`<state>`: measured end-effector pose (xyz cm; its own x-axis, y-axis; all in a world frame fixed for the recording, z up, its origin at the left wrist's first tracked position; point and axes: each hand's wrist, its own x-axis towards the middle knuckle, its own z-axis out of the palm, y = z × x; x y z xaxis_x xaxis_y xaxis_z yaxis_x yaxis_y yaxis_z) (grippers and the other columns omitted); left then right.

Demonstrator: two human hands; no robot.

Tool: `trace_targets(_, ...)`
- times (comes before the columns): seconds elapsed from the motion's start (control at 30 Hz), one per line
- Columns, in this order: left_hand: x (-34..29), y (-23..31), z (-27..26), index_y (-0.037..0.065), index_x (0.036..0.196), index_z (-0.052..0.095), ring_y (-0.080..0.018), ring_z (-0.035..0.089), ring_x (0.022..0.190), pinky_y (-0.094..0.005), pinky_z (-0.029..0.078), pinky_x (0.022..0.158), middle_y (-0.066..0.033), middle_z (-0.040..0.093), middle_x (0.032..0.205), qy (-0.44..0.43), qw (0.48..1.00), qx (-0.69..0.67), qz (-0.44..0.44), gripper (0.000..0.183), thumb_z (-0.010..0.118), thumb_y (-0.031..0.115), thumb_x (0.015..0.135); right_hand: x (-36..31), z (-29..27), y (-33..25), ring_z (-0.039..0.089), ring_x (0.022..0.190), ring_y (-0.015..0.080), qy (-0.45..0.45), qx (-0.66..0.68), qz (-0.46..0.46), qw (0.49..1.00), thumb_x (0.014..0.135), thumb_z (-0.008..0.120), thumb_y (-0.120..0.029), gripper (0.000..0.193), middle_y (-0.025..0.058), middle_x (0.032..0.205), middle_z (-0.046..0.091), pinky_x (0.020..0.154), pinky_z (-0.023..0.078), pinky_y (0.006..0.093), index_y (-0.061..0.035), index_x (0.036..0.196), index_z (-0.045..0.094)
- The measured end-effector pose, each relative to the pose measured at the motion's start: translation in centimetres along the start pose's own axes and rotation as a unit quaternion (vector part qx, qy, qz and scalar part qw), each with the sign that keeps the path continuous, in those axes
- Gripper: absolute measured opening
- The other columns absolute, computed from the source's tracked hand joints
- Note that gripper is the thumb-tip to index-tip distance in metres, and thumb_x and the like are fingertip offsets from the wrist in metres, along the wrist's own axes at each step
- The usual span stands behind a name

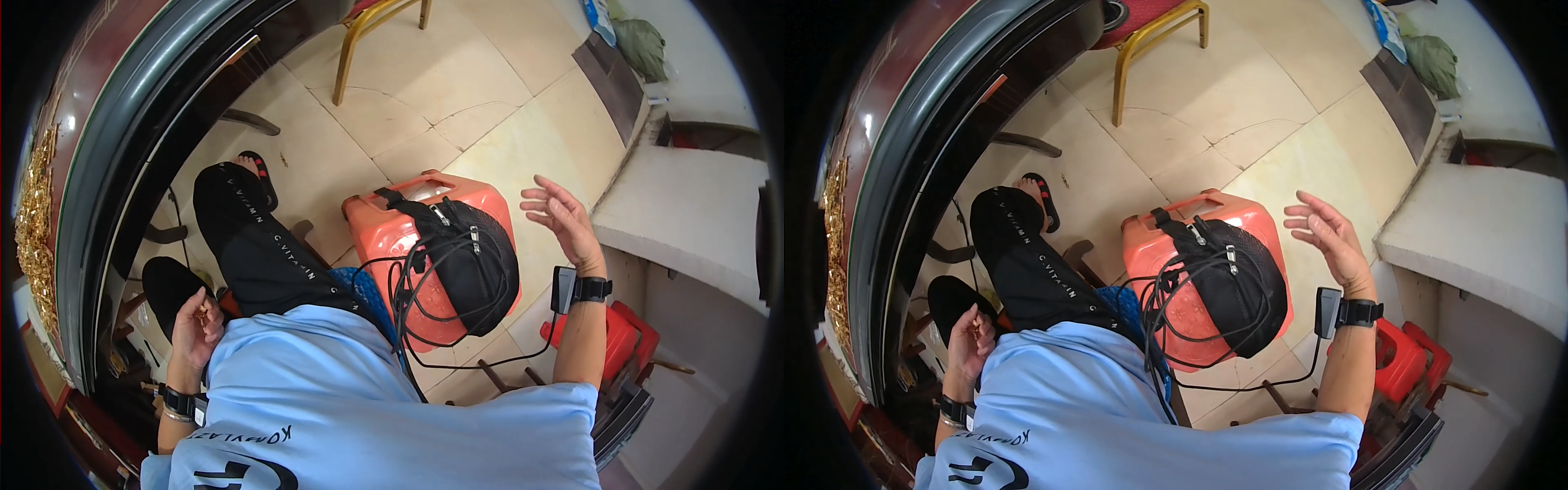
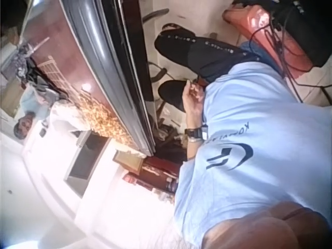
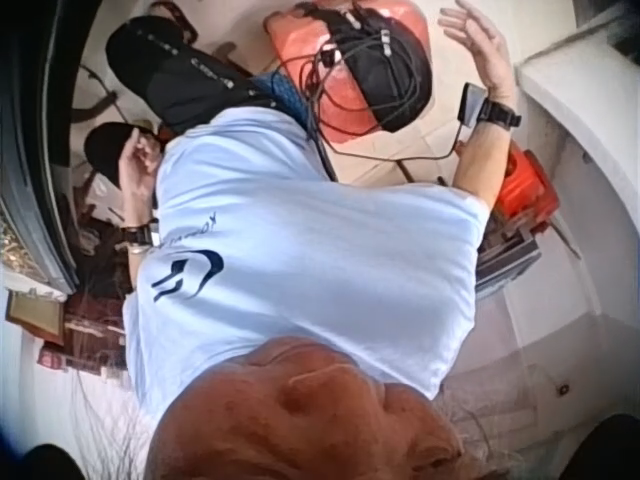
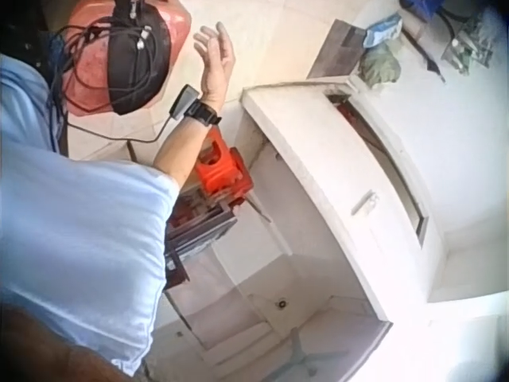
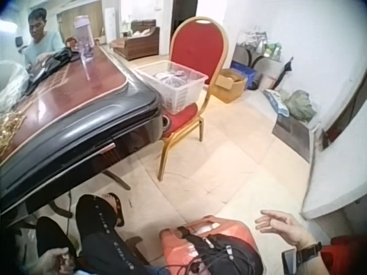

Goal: Assembling small gold metallic hardware pieces onto white strips at a workstation.

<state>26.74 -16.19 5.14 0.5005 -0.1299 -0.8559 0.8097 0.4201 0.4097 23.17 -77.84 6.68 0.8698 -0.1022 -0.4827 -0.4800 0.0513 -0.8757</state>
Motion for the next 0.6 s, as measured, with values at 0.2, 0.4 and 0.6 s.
trace_targets(0.2, -0.2, -0.5, -0.3, 0.009, 0.074, 0.054, -0.0102, 0.041, 0.044, -0.0230, 0.030, 0.037, -0.0024, 0.051, 0.061, -0.033, 0.999, 0.026, 0.013, 0.033, 0.053, 0.029, 0.099, -3.0, 0.1, -1.5, 0.062, 0.111, 0.0247, 0.032, 0.001, -0.071, 0.997, 0.097, 0.056, -0.034, 0.057, 0.0162, 0.123, 0.061, 0.098, 0.049, 0.0377, 0.0019, 0.140, 0.045)
trace_targets(0.4, -1.2, -0.9, -1.7, 0.009, 0.073, 0.057, -0.0090, 0.040, 0.044, -0.0205, 0.029, 0.036, -0.0022, 0.051, 0.061, -0.050, 0.998, -0.004, 0.026, 0.034, 0.053, 0.029, 0.099, -4.2, 0.9, -2.5, 0.061, 0.113, 0.0281, 0.065, 0.054, -0.139, 0.987, 0.096, 0.056, -0.040, 0.065, 0.0199, 0.128, 0.058, 0.099, 0.049, 0.0403, 0.0030, 0.143, 0.039)
trace_targets(0.6, -2.6, -1.5, -3.2, 0.009, 0.073, 0.055, -0.0094, 0.039, 0.045, -0.0216, 0.028, 0.036, -0.0020, 0.050, 0.062, -0.050, 0.997, -0.045, 0.041, 0.034, 0.053, 0.029, 0.099, -4.0, 2.8, -4.6, 0.060, 0.114, 0.0299, 0.040, 0.047, -0.186, 0.981, 0.097, 0.054, -0.045, 0.069, 0.0216, 0.131, 0.054, 0.099, 0.048, 0.0410, 0.0028, 0.143, 0.037)
